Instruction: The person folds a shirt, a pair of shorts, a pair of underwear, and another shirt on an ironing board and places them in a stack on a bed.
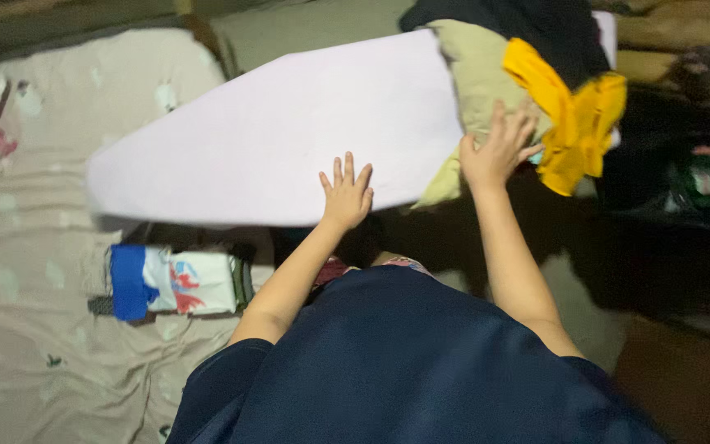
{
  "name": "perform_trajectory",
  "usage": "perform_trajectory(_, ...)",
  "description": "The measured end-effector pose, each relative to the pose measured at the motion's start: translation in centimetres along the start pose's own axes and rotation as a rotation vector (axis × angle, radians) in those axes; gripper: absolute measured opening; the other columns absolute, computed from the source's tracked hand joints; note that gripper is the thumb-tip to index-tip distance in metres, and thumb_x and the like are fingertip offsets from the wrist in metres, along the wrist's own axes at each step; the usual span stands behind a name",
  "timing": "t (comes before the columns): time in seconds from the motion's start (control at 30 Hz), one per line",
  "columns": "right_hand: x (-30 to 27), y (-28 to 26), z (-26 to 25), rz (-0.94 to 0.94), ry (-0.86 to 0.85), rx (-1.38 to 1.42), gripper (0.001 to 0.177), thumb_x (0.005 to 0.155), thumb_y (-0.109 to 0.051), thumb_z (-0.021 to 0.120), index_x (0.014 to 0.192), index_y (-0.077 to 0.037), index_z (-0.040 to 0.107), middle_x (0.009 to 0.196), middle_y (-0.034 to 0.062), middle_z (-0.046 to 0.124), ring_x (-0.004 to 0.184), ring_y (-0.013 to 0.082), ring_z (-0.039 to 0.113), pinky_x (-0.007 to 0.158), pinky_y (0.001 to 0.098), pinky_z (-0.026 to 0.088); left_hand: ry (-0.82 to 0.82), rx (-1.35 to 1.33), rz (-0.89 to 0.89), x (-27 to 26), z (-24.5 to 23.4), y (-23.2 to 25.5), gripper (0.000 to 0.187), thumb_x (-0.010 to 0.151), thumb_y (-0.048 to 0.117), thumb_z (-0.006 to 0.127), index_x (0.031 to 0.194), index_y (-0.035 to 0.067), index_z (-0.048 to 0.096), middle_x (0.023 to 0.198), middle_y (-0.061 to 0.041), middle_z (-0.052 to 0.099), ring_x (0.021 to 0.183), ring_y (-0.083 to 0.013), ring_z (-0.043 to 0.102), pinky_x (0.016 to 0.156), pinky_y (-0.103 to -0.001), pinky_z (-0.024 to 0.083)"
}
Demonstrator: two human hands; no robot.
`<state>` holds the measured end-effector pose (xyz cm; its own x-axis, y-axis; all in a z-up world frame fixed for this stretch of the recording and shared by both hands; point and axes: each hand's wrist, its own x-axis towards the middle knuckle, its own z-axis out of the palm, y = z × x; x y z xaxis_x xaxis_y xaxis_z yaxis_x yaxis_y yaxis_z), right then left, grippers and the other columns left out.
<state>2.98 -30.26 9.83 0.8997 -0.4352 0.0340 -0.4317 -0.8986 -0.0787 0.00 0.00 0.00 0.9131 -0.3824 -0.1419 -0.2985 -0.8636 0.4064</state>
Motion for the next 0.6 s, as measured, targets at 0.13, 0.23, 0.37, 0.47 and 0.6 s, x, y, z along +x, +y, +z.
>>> perform_trajectory(0.13, 1.9, 7.8, 3.9, 0.261, 0.236, 0.495, 0.081, 0.096, -0.032, 0.074, 0.161, -0.010, 0.030, 0.169, 0.0259, 0.009, 0.155, 0.0477, 0.012, 0.120, 0.0685, 0.016, -0.007, -0.122, 0.147, 3.2, 0.3, 5.4, 0.059, 0.100, 0.038, 0.053, 0.155, 0.021, 0.040, 0.167, -0.025, 0.015, 0.151, -0.0513, 0.019, 0.111, -0.080, 0.018)
perform_trajectory(0.23, 4.1, 13.4, 9.1, 0.317, 0.411, 0.760, 0.076, 0.102, -0.025, 0.070, 0.162, -0.005, 0.028, 0.165, 0.0289, 0.018, 0.152, 0.0475, 0.025, 0.125, 0.0534, 0.028, -0.017, -0.191, 0.255, 5.1, -0.4, 8.9, 0.058, 0.101, 0.035, 0.054, 0.155, 0.020, 0.040, 0.167, -0.026, 0.016, 0.151, -0.0518, 0.022, 0.110, -0.078, 0.022)
perform_trajectory(0.37, 5.8, 17.8, 14.0, 0.333, 0.325, 0.789, 0.059, 0.101, -0.020, 0.066, 0.152, -0.004, 0.041, 0.148, 0.0264, 0.043, 0.137, 0.0448, 0.045, 0.116, 0.0491, 0.036, -0.011, -0.208, 0.393, 6.8, -1.9, 13.0, 0.061, 0.098, 0.030, 0.058, 0.155, 0.019, 0.038, 0.167, -0.026, 0.016, 0.150, -0.0513, 0.023, 0.110, -0.077, 0.024)
perform_trajectory(0.47, 5.9, 19.0, 14.7, 0.293, 0.310, 0.621, 0.035, 0.101, -0.020, 0.068, 0.130, -0.003, 0.057, 0.128, 0.0226, 0.058, 0.122, 0.0413, 0.056, 0.108, 0.0481, 0.044, -0.023, -0.257, 0.451, 7.4, -2.9, 15.3, 0.062, 0.097, 0.026, 0.060, 0.155, 0.019, 0.038, 0.167, -0.024, 0.017, 0.151, -0.0511, 0.024, 0.111, -0.076, 0.024)
perform_trajectory(0.6, 5.0, 17.9, 11.4, 0.208, 0.532, 0.468, 0.019, 0.099, -0.014, 0.070, 0.112, -0.002, 0.063, 0.111, 0.0202, 0.066, 0.108, 0.0401, 0.060, 0.100, 0.0513, 0.044, -0.074, -0.301, 0.482, 7.7, -3.7, 17.4, 0.066, 0.093, 0.023, 0.062, 0.155, 0.019, 0.038, 0.167, -0.023, 0.019, 0.149, -0.0511, 0.026, 0.111, -0.076, 0.025)
